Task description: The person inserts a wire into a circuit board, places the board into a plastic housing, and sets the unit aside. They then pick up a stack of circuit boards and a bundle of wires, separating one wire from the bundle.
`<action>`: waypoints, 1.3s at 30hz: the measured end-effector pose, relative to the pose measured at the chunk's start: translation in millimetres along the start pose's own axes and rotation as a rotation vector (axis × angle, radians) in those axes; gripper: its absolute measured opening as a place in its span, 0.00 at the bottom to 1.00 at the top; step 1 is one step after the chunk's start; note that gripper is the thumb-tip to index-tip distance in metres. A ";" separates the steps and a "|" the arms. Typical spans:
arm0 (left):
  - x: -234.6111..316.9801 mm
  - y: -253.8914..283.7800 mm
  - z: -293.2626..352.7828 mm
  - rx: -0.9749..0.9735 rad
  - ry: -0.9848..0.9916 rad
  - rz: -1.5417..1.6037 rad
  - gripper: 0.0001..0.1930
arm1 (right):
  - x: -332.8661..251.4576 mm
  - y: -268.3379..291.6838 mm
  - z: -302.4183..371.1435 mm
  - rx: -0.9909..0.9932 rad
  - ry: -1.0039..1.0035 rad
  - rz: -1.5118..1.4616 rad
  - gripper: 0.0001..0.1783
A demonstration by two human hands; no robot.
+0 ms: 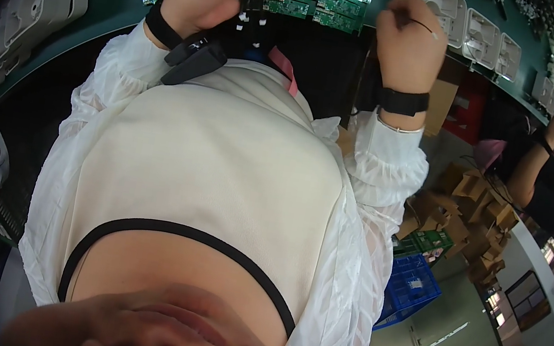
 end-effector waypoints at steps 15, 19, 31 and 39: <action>-41.8 23.0 -19.4 0.155 0.078 0.189 0.14 | -6.3 -49.7 -0.7 -0.006 0.276 -0.163 0.06; -47.4 27.8 -22.6 0.187 0.098 0.193 0.13 | -10.9 -46.7 -11.1 -0.093 0.323 -0.007 0.06; -52.8 29.7 -24.7 0.227 0.073 0.233 0.14 | -40.5 -37.4 -58.2 -0.408 0.170 0.146 0.01; -39.2 33.0 -21.3 0.081 -0.050 0.169 0.16 | -46.6 -34.7 -54.7 -0.228 0.285 0.300 0.02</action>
Point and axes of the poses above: each hand's wrist, its own z-axis away from the middle knuckle, its own y-axis out of the back of the hand, x = y × z, the point moved 1 cm from there along -z, towards the middle knuckle, and after that the axes turned 7 degrees about x, right-handed, at the moved point
